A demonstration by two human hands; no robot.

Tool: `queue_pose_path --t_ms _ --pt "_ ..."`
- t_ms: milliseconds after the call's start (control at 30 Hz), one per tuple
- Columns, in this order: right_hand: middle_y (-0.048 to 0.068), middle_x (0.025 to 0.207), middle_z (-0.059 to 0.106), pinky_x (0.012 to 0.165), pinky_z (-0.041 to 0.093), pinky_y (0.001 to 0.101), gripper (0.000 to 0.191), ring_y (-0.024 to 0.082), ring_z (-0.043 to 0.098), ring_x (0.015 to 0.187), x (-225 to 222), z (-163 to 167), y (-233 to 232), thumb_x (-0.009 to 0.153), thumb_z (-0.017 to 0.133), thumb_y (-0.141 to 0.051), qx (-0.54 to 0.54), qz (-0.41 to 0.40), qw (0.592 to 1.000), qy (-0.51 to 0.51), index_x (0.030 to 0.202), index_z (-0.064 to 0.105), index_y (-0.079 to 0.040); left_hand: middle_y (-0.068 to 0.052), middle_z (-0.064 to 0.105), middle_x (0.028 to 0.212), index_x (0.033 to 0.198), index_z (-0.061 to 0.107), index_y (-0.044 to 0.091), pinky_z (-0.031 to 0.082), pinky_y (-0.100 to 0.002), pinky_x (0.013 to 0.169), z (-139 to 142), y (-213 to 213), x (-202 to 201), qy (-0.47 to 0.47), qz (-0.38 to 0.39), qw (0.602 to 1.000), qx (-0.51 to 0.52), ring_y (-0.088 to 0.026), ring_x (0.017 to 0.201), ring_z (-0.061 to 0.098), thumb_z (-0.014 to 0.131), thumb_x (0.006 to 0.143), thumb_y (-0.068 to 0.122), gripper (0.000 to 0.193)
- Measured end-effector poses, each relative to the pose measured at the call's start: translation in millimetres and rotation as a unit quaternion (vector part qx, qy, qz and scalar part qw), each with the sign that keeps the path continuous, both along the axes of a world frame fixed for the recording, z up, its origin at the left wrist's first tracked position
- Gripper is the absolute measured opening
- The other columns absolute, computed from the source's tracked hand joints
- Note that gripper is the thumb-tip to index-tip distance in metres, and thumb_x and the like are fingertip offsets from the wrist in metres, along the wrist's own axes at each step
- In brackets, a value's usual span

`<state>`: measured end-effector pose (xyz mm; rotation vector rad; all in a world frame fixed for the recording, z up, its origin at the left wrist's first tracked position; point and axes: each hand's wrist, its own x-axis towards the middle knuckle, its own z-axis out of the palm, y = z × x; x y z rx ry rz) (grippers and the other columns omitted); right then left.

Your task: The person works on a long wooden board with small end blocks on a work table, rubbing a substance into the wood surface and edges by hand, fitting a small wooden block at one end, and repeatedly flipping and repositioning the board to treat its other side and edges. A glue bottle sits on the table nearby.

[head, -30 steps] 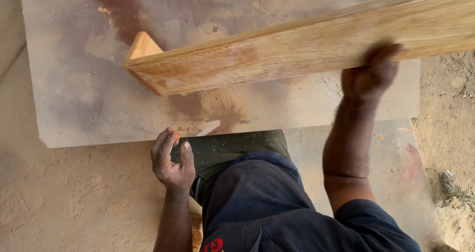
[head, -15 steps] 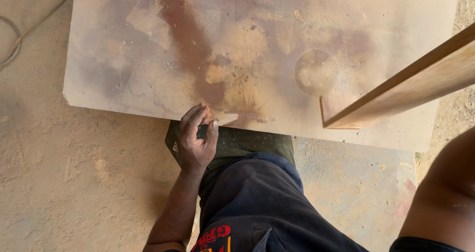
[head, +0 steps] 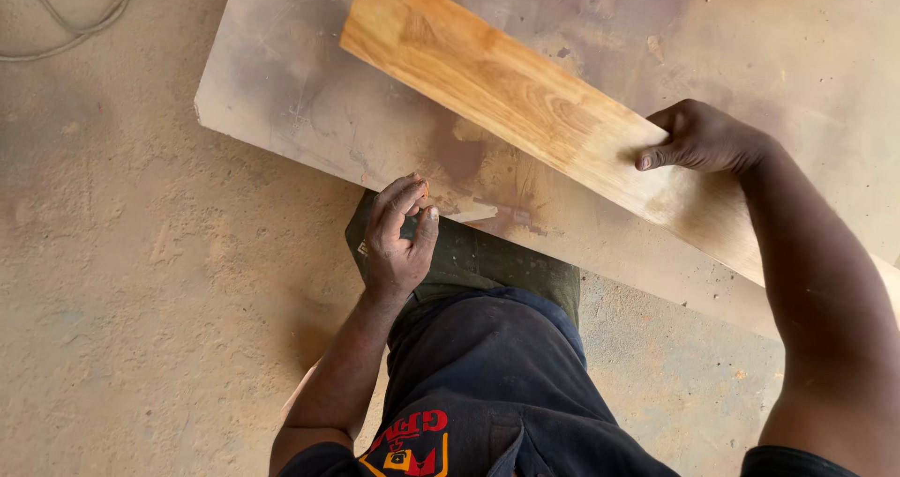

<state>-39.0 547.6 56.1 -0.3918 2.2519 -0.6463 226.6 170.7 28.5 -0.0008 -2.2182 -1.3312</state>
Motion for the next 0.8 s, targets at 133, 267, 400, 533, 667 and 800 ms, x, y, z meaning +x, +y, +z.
queue_pose_path --t_ms 133,267,400,533,667,800 --pt "0.019 0.107 0.081 0.106 0.045 0.0595 0.088 0.035 0.073 0.108 -18 -44 -9 0.060 0.076 -0.071 0.038 0.048 0.998 0.001 0.121 0.078 -0.008 -0.014 0.060 0.137 0.136 0.060 0.003 0.060 -0.031 0.088 -7 -13 -4 -0.005 0.018 1.000 -0.024 -0.018 0.105 0.067 0.067 0.100 0.004 0.037" --pt "0.021 0.088 0.076 0.085 0.056 0.0605 0.089 0.036 0.072 0.089 -26 -54 -18 0.079 0.055 -0.086 0.110 0.001 0.989 0.099 0.112 0.079 -0.007 -0.016 0.059 0.137 0.136 0.059 0.002 0.062 -0.031 0.088 -18 -32 -15 -0.010 0.025 0.998 -0.051 -0.019 0.105 0.069 0.065 0.098 0.001 0.039" --pt "0.010 0.054 0.059 0.057 0.045 0.0471 0.081 0.025 0.057 0.053 -16 -54 -23 0.099 0.039 -0.081 0.148 0.002 0.956 0.254 0.092 0.079 -0.012 -0.017 0.062 0.137 0.133 0.062 0.003 0.064 -0.033 0.100 -29 -70 -44 -0.005 0.052 0.992 -0.117 -0.026 0.119 0.068 0.064 0.100 -0.001 0.033" --pt "-0.003 0.046 0.042 0.049 0.027 0.0328 0.081 0.016 0.036 0.039 8 -74 -38 0.118 0.033 -0.067 0.138 -0.042 0.881 0.452 0.069 0.071 -0.015 -0.013 0.065 0.137 0.123 0.072 0.007 0.059 -0.038 0.107 -28 -127 -92 -0.064 0.081 0.963 -0.248 -0.027 0.123 0.066 0.063 0.102 -0.003 0.024" --pt "-0.004 0.048 0.047 0.051 0.033 0.0293 0.069 0.014 0.038 0.039 10 -87 -38 0.110 0.037 -0.060 0.100 -0.046 0.872 0.476 0.067 0.068 -0.016 -0.014 0.064 0.138 0.121 0.077 0.009 0.041 -0.050 0.115 -18 -161 -122 -0.100 0.037 0.939 -0.328 -0.029 0.127 0.060 0.063 0.094 -0.006 0.034" --pt "-0.004 0.054 0.054 0.051 0.039 0.0288 0.062 0.012 0.043 0.043 8 -90 -33 0.110 0.041 -0.058 0.073 -0.045 0.872 0.483 0.079 0.074 -0.016 -0.016 0.062 0.141 0.124 0.078 0.007 0.036 -0.053 0.117 -10 -167 -130 -0.080 0.000 0.907 -0.413 -0.030 0.133 0.056 0.063 0.098 -0.006 0.033"
